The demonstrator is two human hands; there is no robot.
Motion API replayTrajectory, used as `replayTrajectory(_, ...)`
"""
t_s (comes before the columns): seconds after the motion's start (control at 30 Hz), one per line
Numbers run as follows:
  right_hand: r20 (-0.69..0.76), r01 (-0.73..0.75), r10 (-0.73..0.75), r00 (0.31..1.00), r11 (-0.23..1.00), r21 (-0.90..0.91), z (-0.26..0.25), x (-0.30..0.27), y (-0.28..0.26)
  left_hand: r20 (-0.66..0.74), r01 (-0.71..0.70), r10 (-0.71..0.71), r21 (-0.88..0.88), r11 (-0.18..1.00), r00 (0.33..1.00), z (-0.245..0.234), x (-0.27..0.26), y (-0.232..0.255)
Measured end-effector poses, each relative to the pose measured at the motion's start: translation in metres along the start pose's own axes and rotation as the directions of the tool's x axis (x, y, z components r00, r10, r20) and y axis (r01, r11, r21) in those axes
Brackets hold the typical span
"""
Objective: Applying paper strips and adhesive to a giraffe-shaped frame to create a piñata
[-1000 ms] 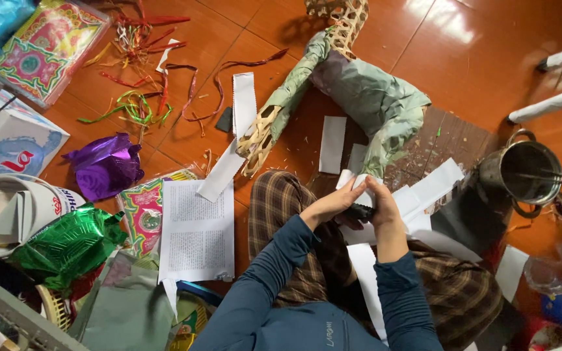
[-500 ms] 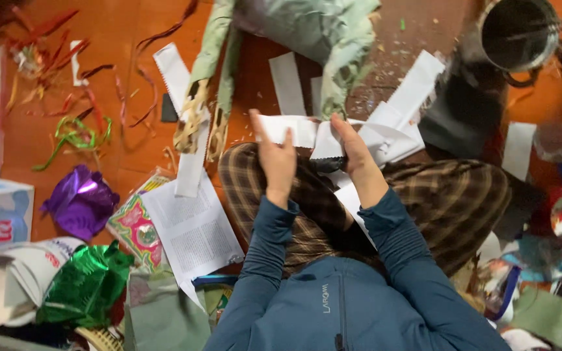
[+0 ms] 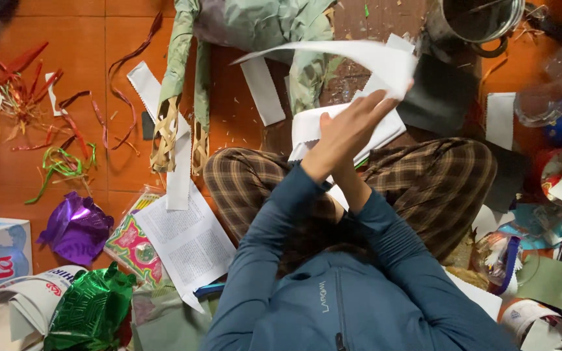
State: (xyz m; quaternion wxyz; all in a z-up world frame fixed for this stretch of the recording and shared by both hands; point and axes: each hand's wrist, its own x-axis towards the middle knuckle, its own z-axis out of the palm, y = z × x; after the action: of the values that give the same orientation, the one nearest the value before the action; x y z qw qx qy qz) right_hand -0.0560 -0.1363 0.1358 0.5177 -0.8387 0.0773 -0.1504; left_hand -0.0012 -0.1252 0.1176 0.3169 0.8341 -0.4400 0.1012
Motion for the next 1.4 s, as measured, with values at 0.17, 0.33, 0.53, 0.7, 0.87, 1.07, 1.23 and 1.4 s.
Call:
replayTrajectory(0.17, -0.165, -0.441, 0.658, 0.735, 0.649, 0.62, 0.013, -0.006, 0.015, -0.259, 0.43, -0.537, -0.372, 0.822, 0.802, -0.069, -0.069, 0.0)
replayTrajectory(0.33, -0.14, -0.632, 0.735, 0.663, 0.651, 0.422, 0.02, -0.003, 0.023, 0.396, 0.83, -0.772, -0.476, 0.291, 0.497, -0.047, -0.115, -0.055)
replayTrajectory(0.53, -0.172, -0.468, 0.651, 0.739, 0.68, 0.565, 0.032, -0.016, 0.049, 0.493, 0.754, -0.698, -0.649, 0.101, 0.519, -0.027, -0.118, -0.07)
replayTrajectory(0.7, -0.18, -0.203, 0.359, 0.916, 0.8, 0.565, -0.035, 0.017, 0.014, 0.49, 0.763, -0.718, -0.64, 0.091, 0.495, -0.011, -0.128, -0.086)
replayTrajectory(0.87, 0.02, -0.537, 0.58, 0.814, 0.739, 0.408, -0.131, 0.032, 0.181, 0.45, 0.827, -0.712, -0.441, 0.347, 0.539, -0.002, -0.15, -0.122)
replayTrajectory(1.07, 0.286, -0.455, 0.478, 0.83, 0.878, -0.148, -0.077, 0.014, 0.035, 0.412, 0.781, -0.674, -0.443, 0.439, 0.613, -0.003, -0.153, -0.147)
replayTrajectory(1.23, 0.233, -0.306, 0.21, 0.95, 0.78, 0.546, -0.008, -0.005, 0.001, 0.525, 0.739, -0.52, -0.455, 0.497, 0.673, -0.014, -0.149, -0.169)
replayTrajectory(1.4, 0.343, -0.375, 0.309, 0.887, 0.915, 0.147, 0.009, 0.024, 0.002, 0.555, 0.707, -0.444, -0.477, 0.523, 0.703, -0.055, -0.162, -0.181)
